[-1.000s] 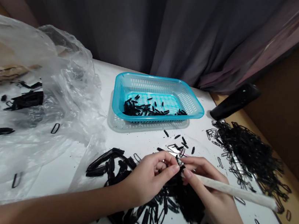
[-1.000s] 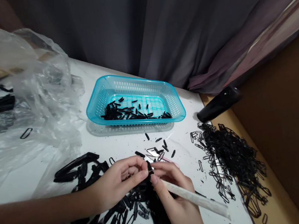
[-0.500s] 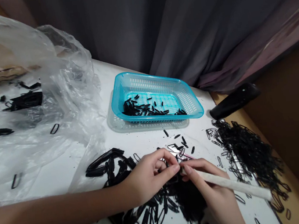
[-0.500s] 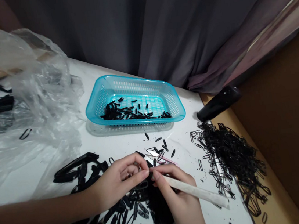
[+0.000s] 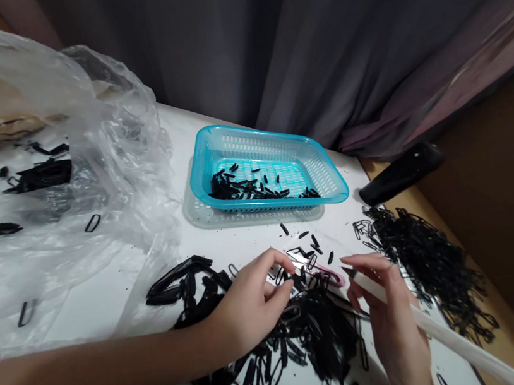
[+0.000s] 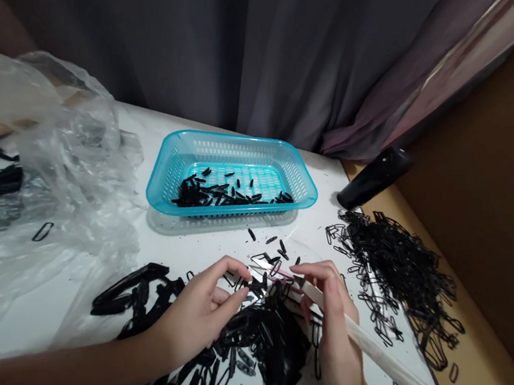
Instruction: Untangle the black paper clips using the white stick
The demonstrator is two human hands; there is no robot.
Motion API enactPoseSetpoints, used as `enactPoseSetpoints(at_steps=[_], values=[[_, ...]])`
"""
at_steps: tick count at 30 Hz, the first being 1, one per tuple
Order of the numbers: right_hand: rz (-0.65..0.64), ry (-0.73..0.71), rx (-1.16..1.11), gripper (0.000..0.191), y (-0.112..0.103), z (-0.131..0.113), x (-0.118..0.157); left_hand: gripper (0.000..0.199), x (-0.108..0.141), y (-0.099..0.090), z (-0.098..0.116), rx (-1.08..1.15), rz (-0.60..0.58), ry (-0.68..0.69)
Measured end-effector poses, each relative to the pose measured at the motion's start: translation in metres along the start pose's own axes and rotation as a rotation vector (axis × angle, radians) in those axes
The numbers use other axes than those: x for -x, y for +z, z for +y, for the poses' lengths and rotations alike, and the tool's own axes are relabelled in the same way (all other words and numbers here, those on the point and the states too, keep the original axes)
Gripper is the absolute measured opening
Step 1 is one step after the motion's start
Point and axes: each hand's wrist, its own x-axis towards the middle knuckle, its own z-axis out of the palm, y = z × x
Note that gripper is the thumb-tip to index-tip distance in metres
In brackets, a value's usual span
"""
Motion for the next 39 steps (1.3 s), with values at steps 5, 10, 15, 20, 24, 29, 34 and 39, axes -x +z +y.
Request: enactPoseSetpoints(at_steps=[5,10,15,20,24,29,34,39], values=[[0.010,0.087,0.175,0.054,0.001,0.002,0.001,0.011,-0.003,0.000,-0.001,-0.158,-0.010,0.130],[-0.106,0.064,0.252,0.043,0.005,-0.004,0.002,0.005,-0.009,-0.004,0.000,-0.174,-0.025,0.137],[-0.174,0.052,0.297,0.028,0.009,-0.003,0.001,0.003,-0.007,-0.005,0.003,-0.057,-0.071,0.085],[-0.259,0.079,0.179,0.018,0.011,0.001,-0.002,0.012,-0.005,-0.007,0.006,0.096,-0.075,-0.034],[-0.303,0.126,0.126,0.015,0.012,0.001,-0.002,0.016,-0.006,-0.009,0.007,0.184,-0.042,-0.021],[-0.274,0.188,-0.014,0.018,0.014,-0.001,0.002,0.015,-0.005,-0.009,0.010,0.241,-0.086,-0.019],[-0.230,0.268,-0.141,0.024,0.015,-0.002,0.004,0.017,-0.004,-0.009,0.008,0.274,-0.100,0.000],[-0.251,0.269,-0.203,0.025,0.017,0.001,0.003,0.023,-0.007,-0.011,0.004,0.331,-0.124,-0.015]])
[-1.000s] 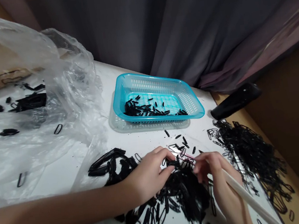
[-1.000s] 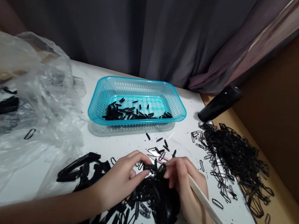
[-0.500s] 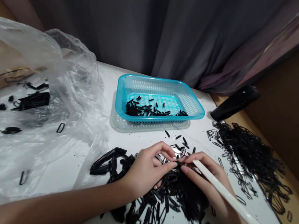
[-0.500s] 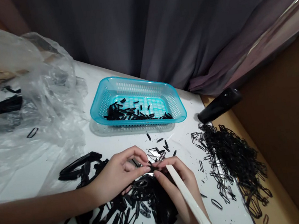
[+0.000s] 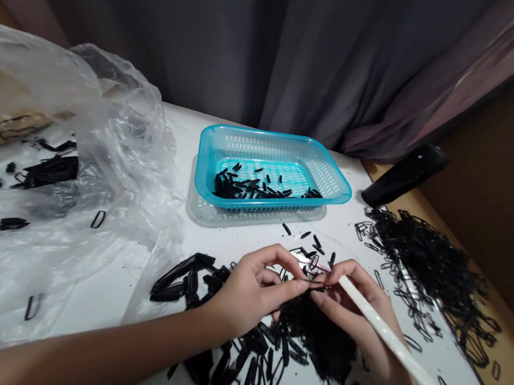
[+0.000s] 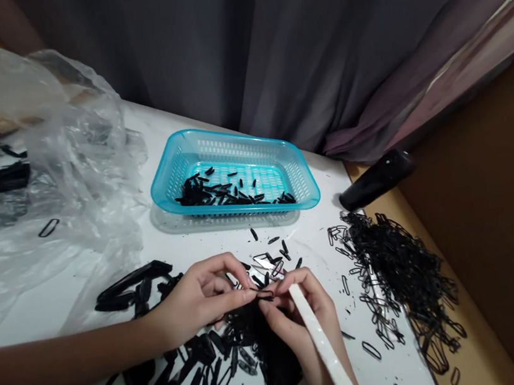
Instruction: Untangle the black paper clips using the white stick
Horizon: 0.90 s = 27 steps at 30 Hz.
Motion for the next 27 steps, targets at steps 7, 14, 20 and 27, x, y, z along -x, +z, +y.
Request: enactPoseSetpoints(at_steps=[7,14,20,27], values=[[-0.075,0.039,-0.072,0.026,0.0003,-0.0024,0.0005,0.025,-0.0037,-0.0014,0.0027,0.210,-0.211,-0.123],[-0.100,0.068,0.056,0.027,0.0014,-0.0081,0.0049,0.020,-0.0006,0.0037,0.0014,-0.032,-0.143,-0.015],[-0.118,0.085,0.096,0.029,-0.0018,-0.0067,0.0041,0.020,-0.0016,0.0054,0.0000,-0.162,-0.146,-0.006],[-0.161,0.174,-0.153,0.035,-0.0017,-0.0089,0.0055,0.024,-0.0005,0.0035,0.0079,-0.091,-0.270,-0.046]])
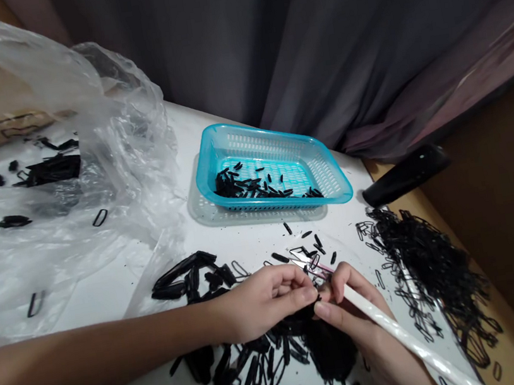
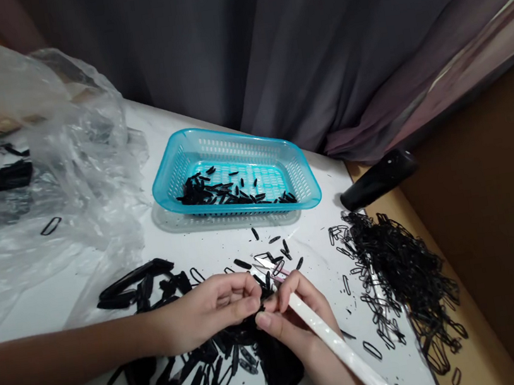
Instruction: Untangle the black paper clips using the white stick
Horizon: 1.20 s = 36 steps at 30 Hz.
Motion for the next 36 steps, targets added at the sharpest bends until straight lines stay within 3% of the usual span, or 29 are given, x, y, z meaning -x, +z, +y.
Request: enactPoseSetpoints(at_steps=[5,9,15,22,26,31,36], values=[[0.025,0.004,-0.166,0.039,0.001,0.001,-0.003,0.024,0.002,0.001,-0.001,-0.012,0.005,0.010],[0.080,-0.050,-0.189,0.037,-0.003,0.001,-0.006,0.023,0.003,0.002,-0.001,-0.031,0.008,-0.009],[0.061,-0.039,-0.192,0.036,-0.001,-0.001,-0.004,0.021,0.006,0.001,0.002,0.021,-0.016,0.033],[0.082,-0.005,-0.197,0.036,0.007,-0.004,-0.001,0.016,0.003,0.004,-0.004,-0.125,0.221,0.089],[0.101,-0.017,-0.158,0.039,0.005,-0.002,-0.003,0.018,0.002,0.004,-0.005,-0.139,0.288,0.088],[0.109,0.001,-0.162,0.040,0.004,-0.001,-0.005,0.015,0.002,0.003,-0.006,-0.182,0.296,0.122],[0.030,0.049,-0.218,0.040,0.000,0.001,-0.005,0.012,0.004,0.001,-0.005,-0.216,0.213,0.180]])
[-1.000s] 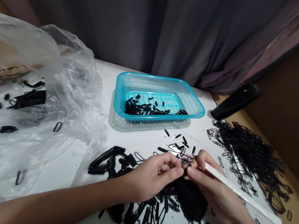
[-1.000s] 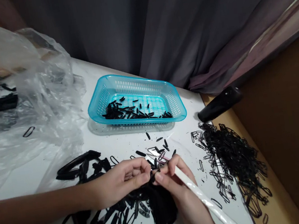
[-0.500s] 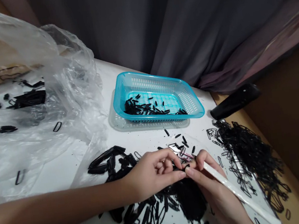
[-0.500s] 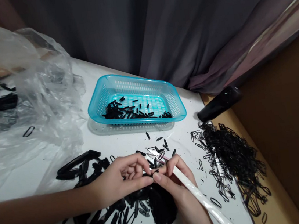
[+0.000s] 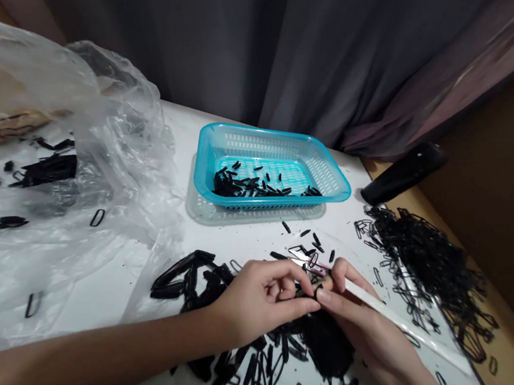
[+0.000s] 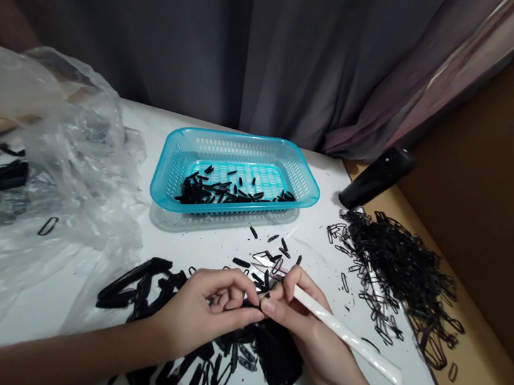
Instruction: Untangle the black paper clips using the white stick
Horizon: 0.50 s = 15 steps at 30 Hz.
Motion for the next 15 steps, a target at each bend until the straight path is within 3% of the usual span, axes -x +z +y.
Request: enactPoseSetpoints(at_steps=[4,10,15], values=[[-0.051,0.011,-0.009,0.039,-0.0034,0.0025,-0.0016,0.011,0.0001,-0.0005,0.0011,0.015,-0.065,-0.005],[-0.015,0.018,-0.062,0.040,0.0009,0.0040,-0.0005,0.012,0.0019,0.0008,-0.0011,-0.038,-0.059,0.037],[-0.030,0.043,-0.169,0.040,-0.0006,0.0047,-0.0045,0.013,0.0061,0.0025,-0.0029,-0.166,-0.063,0.141]])
